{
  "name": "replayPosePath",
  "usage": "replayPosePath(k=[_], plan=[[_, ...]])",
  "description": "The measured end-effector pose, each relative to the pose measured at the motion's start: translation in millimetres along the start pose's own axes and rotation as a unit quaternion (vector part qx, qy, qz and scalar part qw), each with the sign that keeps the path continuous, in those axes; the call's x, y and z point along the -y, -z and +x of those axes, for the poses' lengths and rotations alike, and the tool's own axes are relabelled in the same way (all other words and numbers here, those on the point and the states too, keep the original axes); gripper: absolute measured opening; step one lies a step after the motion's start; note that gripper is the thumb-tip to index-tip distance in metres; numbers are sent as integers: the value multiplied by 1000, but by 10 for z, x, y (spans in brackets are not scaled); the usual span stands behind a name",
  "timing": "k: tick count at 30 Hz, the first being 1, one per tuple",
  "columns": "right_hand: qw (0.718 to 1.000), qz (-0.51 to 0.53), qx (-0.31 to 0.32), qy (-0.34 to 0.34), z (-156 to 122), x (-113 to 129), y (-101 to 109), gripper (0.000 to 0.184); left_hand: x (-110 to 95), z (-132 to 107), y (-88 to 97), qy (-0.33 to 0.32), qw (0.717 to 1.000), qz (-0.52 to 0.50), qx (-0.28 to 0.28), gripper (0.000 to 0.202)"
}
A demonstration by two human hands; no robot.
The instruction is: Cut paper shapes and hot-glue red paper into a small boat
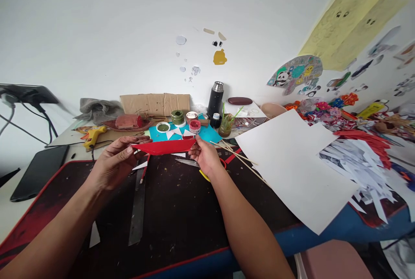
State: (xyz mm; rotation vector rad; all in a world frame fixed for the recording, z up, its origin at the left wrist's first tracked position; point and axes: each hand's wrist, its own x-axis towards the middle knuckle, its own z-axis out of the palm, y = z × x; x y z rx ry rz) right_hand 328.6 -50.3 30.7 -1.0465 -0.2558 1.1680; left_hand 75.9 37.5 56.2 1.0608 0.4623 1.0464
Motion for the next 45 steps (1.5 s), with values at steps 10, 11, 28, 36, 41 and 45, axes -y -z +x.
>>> replayPosePath(k=[10, 11, 28, 36, 41, 45], plan=[[1000, -2, 6, -9, -12, -25, -3, 46, -20, -34, -57, -5, 1000, 13, 1, 33], [1000, -4, 10, -8, -14, -29, -1, 46, -28, -37, -69, -7, 1000, 13, -2, 33], [957, -202, 85, 192, -189, -41, -94, 44, -101, -114, -36, -230, 904, 355, -65, 18], [900, -315, 159, 257, -329, -129, -133, 21, -14, -83, -120, -337, 793, 500, 82, 3], [842, -415, 175, 298, -376, -201, -149, 15, 76, -94, -121, -345, 762, 537, 111, 3], [811, -458, 186, 313, -391, -219, -170, 13, 131, -92, -97, -342, 744, 558, 132, 5]])
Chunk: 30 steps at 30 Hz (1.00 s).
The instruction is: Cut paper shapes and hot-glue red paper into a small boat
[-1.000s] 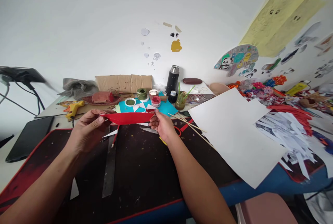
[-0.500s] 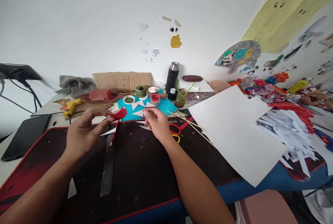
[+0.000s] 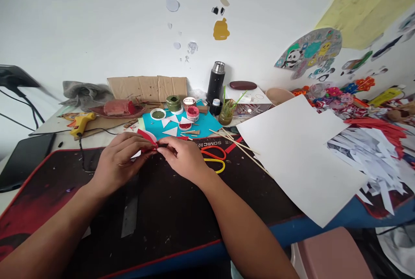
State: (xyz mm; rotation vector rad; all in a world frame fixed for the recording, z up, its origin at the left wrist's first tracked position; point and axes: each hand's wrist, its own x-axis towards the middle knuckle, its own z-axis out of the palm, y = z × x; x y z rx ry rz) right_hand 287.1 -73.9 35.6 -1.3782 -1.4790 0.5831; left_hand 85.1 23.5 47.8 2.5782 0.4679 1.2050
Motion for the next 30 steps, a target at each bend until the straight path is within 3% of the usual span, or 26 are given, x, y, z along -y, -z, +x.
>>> replayPosePath(k=[9, 14, 20, 30], plan=[[1000, -3, 18, -10, 19, -12, 26, 13, 23, -26, -64, 5, 998, 43, 49, 13], [997, 53, 23, -54, 12, -10, 26, 15, 28, -25, -63, -5, 998, 58, 35, 13], [999, 24, 17, -31, 9, -17, 21, 11, 38, -28, -52, -7, 996, 90, 29, 13], [1000, 5, 7, -1, -4, 8, 11, 12, -88, -17, 48, -7, 997, 27, -65, 7]])
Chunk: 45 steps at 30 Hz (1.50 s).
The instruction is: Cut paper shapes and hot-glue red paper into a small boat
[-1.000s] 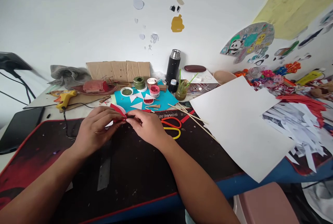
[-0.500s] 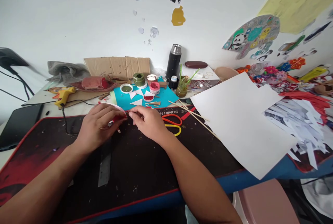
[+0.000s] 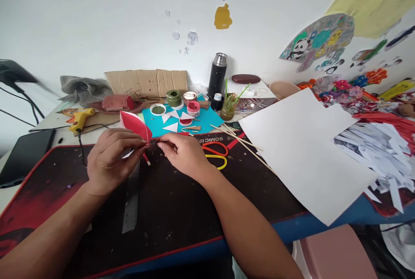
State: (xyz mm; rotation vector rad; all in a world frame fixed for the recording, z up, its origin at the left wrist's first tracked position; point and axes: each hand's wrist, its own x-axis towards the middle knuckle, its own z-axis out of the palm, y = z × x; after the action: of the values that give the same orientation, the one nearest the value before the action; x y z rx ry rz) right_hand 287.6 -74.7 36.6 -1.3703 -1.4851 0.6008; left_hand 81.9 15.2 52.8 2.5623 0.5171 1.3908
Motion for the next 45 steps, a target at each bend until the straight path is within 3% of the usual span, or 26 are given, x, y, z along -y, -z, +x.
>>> replayPosePath(k=[7, 14, 22, 31, 36, 40, 45], plan=[[1000, -7, 3, 9, -4, 57, 21, 14, -94, -14, 18, -27, 997, -16, -70, 24], [1000, -19, 3, 17, -22, 84, 14, 15, -116, -27, 15, -10, 997, -43, -67, 30], [998, -58, -2, 26, -12, 93, 5, 13, -95, -23, 17, -63, 995, -12, -73, 30], [998, -64, 2, 21, -10, 96, 14, 11, -10, -38, 22, -40, 995, 13, -86, 25], [999, -46, 17, 12, -18, 92, 5, 11, 148, 1, 108, 32, 982, 51, -181, 13], [998, -40, 46, -1, -33, 94, -72, 13, 230, 57, 173, 93, 965, 69, -234, 17], [991, -106, 82, 5, -104, 129, -303, 12, 363, 146, 300, 181, 921, -13, -346, 26]])
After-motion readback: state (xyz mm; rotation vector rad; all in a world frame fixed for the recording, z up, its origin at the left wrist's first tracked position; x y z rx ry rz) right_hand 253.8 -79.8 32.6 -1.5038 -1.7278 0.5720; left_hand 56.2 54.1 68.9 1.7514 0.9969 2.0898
